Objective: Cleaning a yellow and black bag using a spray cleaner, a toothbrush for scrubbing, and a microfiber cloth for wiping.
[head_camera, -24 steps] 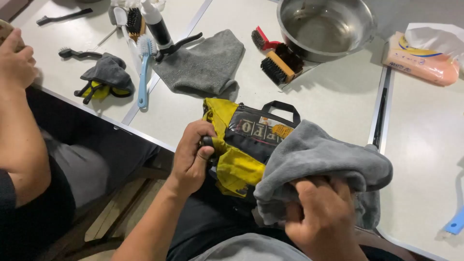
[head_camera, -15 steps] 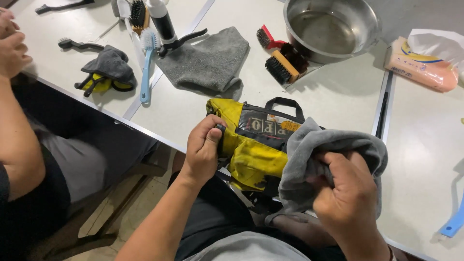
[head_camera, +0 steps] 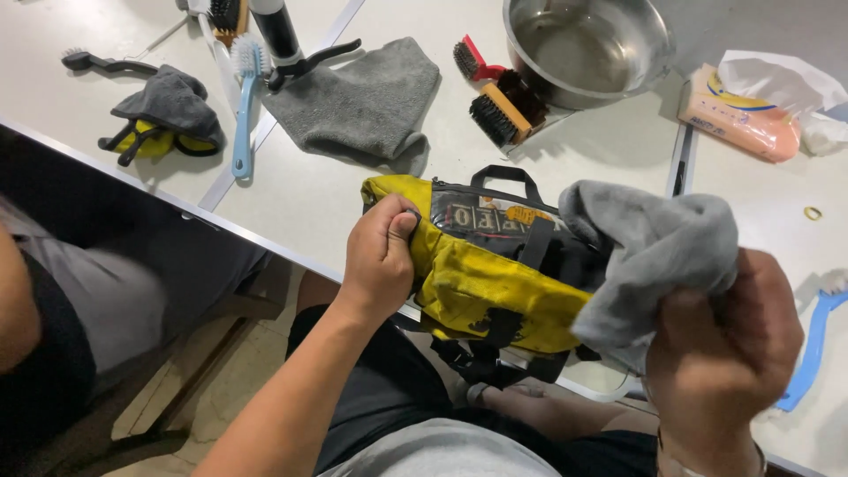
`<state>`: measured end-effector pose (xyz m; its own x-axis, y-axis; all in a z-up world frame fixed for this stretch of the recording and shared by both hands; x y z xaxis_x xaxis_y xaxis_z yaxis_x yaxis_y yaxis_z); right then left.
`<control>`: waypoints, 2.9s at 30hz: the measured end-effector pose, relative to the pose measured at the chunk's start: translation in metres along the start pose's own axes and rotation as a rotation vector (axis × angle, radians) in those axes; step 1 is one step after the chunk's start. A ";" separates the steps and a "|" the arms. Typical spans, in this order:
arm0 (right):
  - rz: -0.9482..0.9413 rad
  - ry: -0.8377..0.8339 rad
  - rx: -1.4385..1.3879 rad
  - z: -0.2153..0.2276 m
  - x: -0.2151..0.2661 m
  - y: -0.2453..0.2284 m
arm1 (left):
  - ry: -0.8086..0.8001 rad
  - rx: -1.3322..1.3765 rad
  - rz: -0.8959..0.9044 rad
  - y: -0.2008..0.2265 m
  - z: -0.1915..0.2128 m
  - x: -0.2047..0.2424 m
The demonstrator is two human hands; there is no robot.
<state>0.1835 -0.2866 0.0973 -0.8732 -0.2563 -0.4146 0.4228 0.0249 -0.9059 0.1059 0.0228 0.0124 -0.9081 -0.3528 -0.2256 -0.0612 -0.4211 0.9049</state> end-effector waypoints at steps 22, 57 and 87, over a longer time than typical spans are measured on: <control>0.980 -0.495 0.903 -0.050 0.007 -0.044 | 0.015 0.039 0.001 -0.020 0.001 0.010; -0.219 -0.487 0.064 0.015 -0.042 0.042 | -0.017 0.287 0.118 0.074 0.008 -0.028; -0.642 -0.443 0.211 0.024 -0.007 0.125 | -0.465 0.287 0.044 -0.001 -0.024 -0.013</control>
<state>0.2477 -0.3048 -0.0109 -0.8028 -0.5186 0.2942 -0.0536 -0.4287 -0.9019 0.1274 0.0079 0.0063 -0.9958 0.0689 -0.0608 -0.0704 -0.1469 0.9867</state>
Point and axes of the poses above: each hand's wrist, its own x-axis away from the middle knuckle, its own z-axis out of the back of the hand, y = z × x, the point moved 8 cm from there along -x, towards the middle knuckle, and after that the axes turned 12 degrees about -y, right-handed, at the moved point
